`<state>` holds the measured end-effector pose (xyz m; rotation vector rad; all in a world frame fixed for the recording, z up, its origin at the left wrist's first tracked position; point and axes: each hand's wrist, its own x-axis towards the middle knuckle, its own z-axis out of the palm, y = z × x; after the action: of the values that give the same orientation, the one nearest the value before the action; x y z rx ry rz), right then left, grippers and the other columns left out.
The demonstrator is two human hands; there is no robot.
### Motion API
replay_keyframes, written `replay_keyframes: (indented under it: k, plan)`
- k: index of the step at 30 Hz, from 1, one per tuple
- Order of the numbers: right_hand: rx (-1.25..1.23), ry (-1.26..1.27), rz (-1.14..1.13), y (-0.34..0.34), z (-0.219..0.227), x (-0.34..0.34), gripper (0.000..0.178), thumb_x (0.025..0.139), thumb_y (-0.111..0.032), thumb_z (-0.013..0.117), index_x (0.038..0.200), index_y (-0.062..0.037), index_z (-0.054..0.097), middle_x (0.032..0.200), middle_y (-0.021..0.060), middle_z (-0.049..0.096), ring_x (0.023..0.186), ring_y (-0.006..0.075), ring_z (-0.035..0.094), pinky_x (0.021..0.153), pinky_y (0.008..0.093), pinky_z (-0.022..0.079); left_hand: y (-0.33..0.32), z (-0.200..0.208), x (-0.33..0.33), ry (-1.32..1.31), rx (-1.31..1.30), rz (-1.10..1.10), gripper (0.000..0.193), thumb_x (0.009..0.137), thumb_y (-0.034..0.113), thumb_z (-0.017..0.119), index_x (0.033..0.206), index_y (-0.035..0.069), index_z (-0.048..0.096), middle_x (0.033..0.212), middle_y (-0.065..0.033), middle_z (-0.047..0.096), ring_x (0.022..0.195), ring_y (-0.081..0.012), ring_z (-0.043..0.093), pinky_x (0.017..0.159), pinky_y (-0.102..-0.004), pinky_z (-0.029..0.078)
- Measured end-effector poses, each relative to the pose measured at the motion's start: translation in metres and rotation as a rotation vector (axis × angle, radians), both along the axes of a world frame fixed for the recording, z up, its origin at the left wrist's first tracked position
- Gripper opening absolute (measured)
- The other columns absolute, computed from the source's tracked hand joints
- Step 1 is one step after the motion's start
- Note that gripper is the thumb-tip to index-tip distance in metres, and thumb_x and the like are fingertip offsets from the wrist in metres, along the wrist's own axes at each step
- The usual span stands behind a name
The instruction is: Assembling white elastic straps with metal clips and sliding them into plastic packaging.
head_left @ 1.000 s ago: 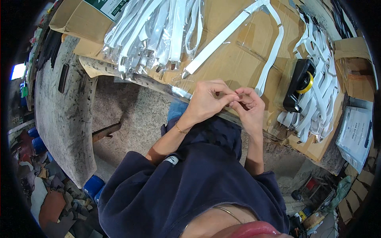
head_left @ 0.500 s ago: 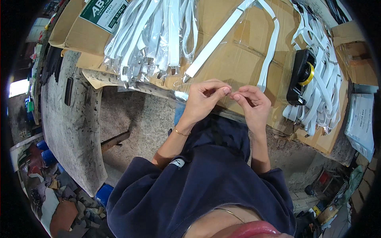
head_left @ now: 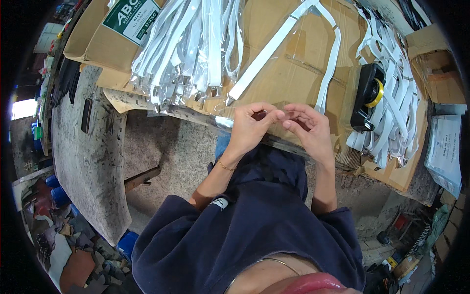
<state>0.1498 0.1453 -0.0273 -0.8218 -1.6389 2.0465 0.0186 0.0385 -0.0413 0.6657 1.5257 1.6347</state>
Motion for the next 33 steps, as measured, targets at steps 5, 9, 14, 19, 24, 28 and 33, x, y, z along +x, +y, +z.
replay_keyframes:
  k: [5, 9, 14, 19, 24, 28, 33]
  plan:
    - [0.004, 0.054, -0.08, 0.003, -0.013, 0.001, 0.019, 0.083, 0.0, 0.069, 0.101, 0.0016, 0.064, 0.091, 0.0032, 0.066, 0.084, 0.009, 0.061, 0.077, 0.0221, 0.048, 0.002, 0.004, 0.0, -0.172, 0.133, 0.084, 0.012, 0.088, 0.006, 0.066, 0.094, -0.003, 0.067, 0.082, -0.0035, 0.066, 0.073, -0.0067, 0.058, 0.066, -0.0216, 0.048]
    - [0.028, 0.049, -0.151, -0.005, -0.008, -0.003, 0.017, 0.084, -0.001, 0.069, 0.099, 0.0011, 0.064, 0.091, 0.0033, 0.066, 0.083, 0.0086, 0.06, 0.076, 0.0218, 0.048, 0.002, 0.002, 0.003, -0.223, 0.158, 0.158, 0.012, 0.085, 0.004, 0.069, 0.094, -0.003, 0.067, 0.083, -0.0034, 0.066, 0.074, -0.006, 0.059, 0.066, -0.0207, 0.048]
    - [0.004, 0.053, -0.111, 0.006, -0.001, -0.004, 0.02, 0.084, -0.002, 0.069, 0.102, 0.0017, 0.064, 0.089, 0.003, 0.066, 0.081, 0.0084, 0.06, 0.075, 0.0214, 0.047, -0.001, 0.004, 0.002, 0.036, 0.035, 0.123, 0.015, 0.079, 0.001, 0.074, 0.092, -0.002, 0.067, 0.082, -0.0018, 0.065, 0.073, -0.0048, 0.057, 0.065, -0.0193, 0.046]
    - [0.079, 0.034, -0.092, 0.011, -0.001, -0.001, 0.025, 0.083, -0.002, 0.069, 0.107, 0.0017, 0.061, 0.083, 0.003, 0.066, 0.077, 0.0079, 0.06, 0.072, 0.0219, 0.048, 0.005, 0.013, 0.008, -0.066, 0.143, 0.147, 0.016, 0.08, 0.002, 0.074, 0.094, -0.003, 0.068, 0.083, -0.0024, 0.064, 0.073, -0.0059, 0.057, 0.065, -0.0198, 0.045]
    - [0.061, 0.053, -0.095, 0.005, -0.003, 0.002, 0.024, 0.082, 0.0, 0.07, 0.104, 0.0017, 0.061, 0.084, 0.0026, 0.066, 0.078, 0.0077, 0.06, 0.073, 0.022, 0.048, 0.008, 0.009, 0.006, -0.056, 0.105, 0.069, 0.011, 0.082, 0.001, 0.071, 0.091, -0.003, 0.07, 0.084, -0.0041, 0.063, 0.074, -0.0067, 0.056, 0.066, -0.021, 0.045]
    - [0.069, 0.034, -0.06, 0.001, -0.005, 0.003, 0.023, 0.081, 0.001, 0.07, 0.102, 0.0015, 0.061, 0.084, 0.0028, 0.067, 0.078, 0.0079, 0.061, 0.075, 0.0222, 0.048, 0.005, 0.001, 0.006, 0.006, 0.124, 0.018, 0.008, 0.084, 0.002, 0.069, 0.089, -0.003, 0.07, 0.083, -0.0034, 0.063, 0.075, -0.0068, 0.056, 0.067, -0.0207, 0.045]
    - [0.029, 0.089, -0.117, -0.002, -0.01, 0.007, 0.025, 0.082, 0.002, 0.069, 0.105, 0.0012, 0.06, 0.088, 0.0036, 0.068, 0.083, 0.0091, 0.062, 0.076, 0.0225, 0.049, 0.007, 0.006, 0.013, -0.086, 0.15, 0.052, 0.01, 0.083, 0.003, 0.07, 0.092, -0.003, 0.07, 0.084, -0.0036, 0.064, 0.077, -0.0071, 0.058, 0.067, -0.0209, 0.045]
